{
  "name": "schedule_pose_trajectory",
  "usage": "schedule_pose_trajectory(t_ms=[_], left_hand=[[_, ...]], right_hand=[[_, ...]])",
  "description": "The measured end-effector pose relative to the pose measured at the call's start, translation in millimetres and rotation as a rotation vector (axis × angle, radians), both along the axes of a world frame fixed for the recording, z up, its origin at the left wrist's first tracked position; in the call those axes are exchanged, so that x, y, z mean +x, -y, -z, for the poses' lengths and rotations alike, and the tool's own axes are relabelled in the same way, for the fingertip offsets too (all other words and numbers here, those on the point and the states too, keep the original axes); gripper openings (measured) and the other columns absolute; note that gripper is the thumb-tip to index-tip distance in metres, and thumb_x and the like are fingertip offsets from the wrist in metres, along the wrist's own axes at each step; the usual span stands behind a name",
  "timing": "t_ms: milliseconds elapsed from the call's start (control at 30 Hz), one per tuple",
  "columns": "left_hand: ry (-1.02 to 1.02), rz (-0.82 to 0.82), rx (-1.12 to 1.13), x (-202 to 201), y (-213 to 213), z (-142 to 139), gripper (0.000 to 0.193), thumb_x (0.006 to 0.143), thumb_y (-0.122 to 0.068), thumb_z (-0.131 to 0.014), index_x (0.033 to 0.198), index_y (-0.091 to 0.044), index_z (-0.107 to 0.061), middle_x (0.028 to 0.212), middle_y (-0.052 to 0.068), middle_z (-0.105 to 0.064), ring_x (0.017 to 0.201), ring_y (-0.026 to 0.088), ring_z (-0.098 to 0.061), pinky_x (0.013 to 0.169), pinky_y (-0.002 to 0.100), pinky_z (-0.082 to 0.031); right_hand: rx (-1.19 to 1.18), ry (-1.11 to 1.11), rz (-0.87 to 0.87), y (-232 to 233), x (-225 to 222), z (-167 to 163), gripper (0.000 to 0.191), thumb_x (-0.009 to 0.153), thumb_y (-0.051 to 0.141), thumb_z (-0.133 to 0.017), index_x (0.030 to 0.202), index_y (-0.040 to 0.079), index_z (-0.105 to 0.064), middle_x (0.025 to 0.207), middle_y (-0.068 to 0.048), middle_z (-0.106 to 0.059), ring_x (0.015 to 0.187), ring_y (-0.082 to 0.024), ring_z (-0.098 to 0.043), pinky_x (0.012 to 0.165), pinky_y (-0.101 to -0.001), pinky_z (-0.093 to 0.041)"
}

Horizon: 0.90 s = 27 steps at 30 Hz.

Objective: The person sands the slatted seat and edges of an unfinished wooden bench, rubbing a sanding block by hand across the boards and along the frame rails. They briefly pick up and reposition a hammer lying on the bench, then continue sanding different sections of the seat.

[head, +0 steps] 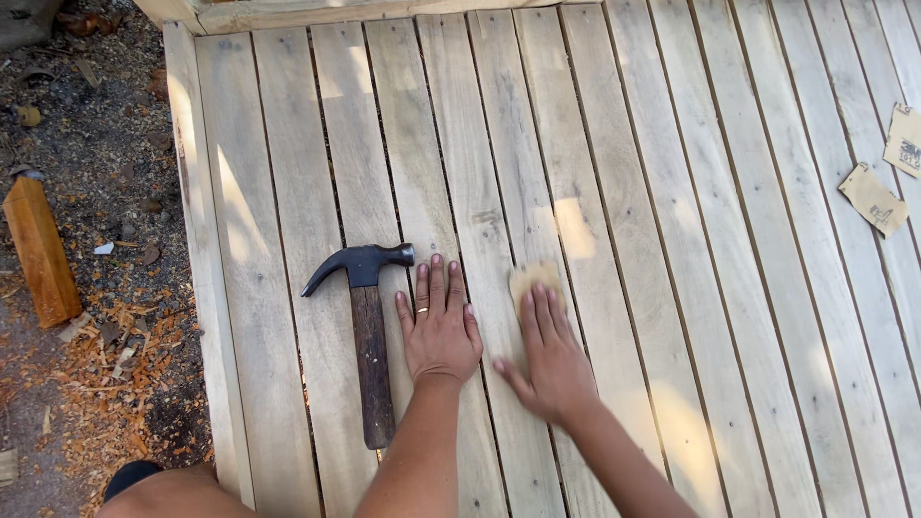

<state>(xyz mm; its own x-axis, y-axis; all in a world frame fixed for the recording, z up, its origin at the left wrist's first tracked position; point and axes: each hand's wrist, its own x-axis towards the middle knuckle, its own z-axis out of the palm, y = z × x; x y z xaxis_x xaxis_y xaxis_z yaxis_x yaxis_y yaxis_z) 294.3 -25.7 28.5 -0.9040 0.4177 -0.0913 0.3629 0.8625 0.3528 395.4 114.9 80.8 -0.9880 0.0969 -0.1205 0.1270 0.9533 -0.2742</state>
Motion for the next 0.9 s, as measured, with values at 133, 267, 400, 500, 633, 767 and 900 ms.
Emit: schedule_pose_trajectory(t_ms=[133,267,400,500,633,767,900], left_hand=[[0.02,-0.003,-0.023,2.3,-1.4,2.6,0.071,0.094,-0.032,-0.042,0.162,-0.02,-0.023,0.171,0.004,-0.013,0.157,0.024,-0.01,0.123,0.057,-0.006],[0.02,-0.005,-0.034,2.6,-2.6,3.5,0.071,0.094,-0.033,-0.041,0.162,-0.02,-0.022,0.17,0.004,-0.012,0.156,0.024,-0.01,0.122,0.057,-0.005],[0.03,-0.009,-0.036,1.6,-2.7,1.0,0.071,0.094,-0.033,-0.04,0.162,-0.02,-0.022,0.171,0.003,-0.011,0.156,0.024,-0.01,0.123,0.056,-0.005],[0.008,-0.01,-0.018,-1.7,-2.4,-2.8,0.07,0.095,-0.033,-0.04,0.162,-0.02,-0.022,0.171,0.003,-0.011,0.156,0.023,-0.01,0.123,0.057,-0.005],[0.031,-0.009,0.002,-6.8,-1.2,-8.2,0.07,0.095,-0.033,-0.04,0.162,-0.02,-0.021,0.171,0.003,-0.01,0.156,0.023,-0.008,0.122,0.057,-0.004],[0.033,0.003,-0.012,-5.1,0.1,-10.1,0.07,0.096,-0.033,-0.039,0.162,-0.02,-0.02,0.171,0.003,-0.009,0.156,0.023,-0.006,0.122,0.057,-0.002],[0.019,0.015,-0.018,-1.4,1.1,-11.2,0.069,0.098,-0.033,-0.038,0.163,-0.019,-0.018,0.171,0.003,-0.008,0.157,0.022,-0.006,0.123,0.056,-0.002]], right_hand=[[-0.011,-0.036,-0.1,34.1,163.5,18.5,0.109,0.09,0.068,-0.055,0.152,-0.011,-0.014,0.157,-0.036,-0.015,0.146,-0.05,-0.012,0.12,-0.0538,-0.016],[-0.006,0.123,-0.006,24.0,138.3,27.5,0.102,0.093,0.062,-0.052,0.154,-0.009,-0.012,0.16,-0.032,-0.013,0.149,-0.048,-0.008,0.12,-0.0508,-0.013],[0.051,0.126,0.068,-15.1,-36.0,15.8,0.098,0.098,0.062,-0.044,0.157,-0.008,-0.01,0.167,-0.027,-0.009,0.155,-0.04,-0.005,0.123,-0.0454,-0.012],[0.058,0.063,0.115,-41.3,-163.8,1.8,0.099,0.098,0.064,-0.044,0.159,-0.007,-0.012,0.168,-0.027,-0.008,0.156,-0.042,-0.005,0.125,-0.0454,-0.012],[0.028,0.063,0.174,-52.5,-235.9,-16.1,0.096,0.101,0.062,-0.043,0.158,-0.009,-0.012,0.167,-0.028,-0.008,0.156,-0.043,-0.007,0.126,-0.0431,-0.015],[0.01,-0.02,0.087,-43.4,-159.8,-6.0,0.09,0.101,0.052,-0.047,0.158,-0.01,-0.017,0.167,-0.029,-0.014,0.156,-0.043,-0.012,0.125,-0.0451,-0.017],[0.021,-0.054,0.083,1.5,3.9,-6.0,0.087,0.097,0.046,-0.052,0.155,-0.011,-0.02,0.164,-0.03,-0.019,0.154,-0.043,-0.013,0.124,-0.0472,-0.016]])
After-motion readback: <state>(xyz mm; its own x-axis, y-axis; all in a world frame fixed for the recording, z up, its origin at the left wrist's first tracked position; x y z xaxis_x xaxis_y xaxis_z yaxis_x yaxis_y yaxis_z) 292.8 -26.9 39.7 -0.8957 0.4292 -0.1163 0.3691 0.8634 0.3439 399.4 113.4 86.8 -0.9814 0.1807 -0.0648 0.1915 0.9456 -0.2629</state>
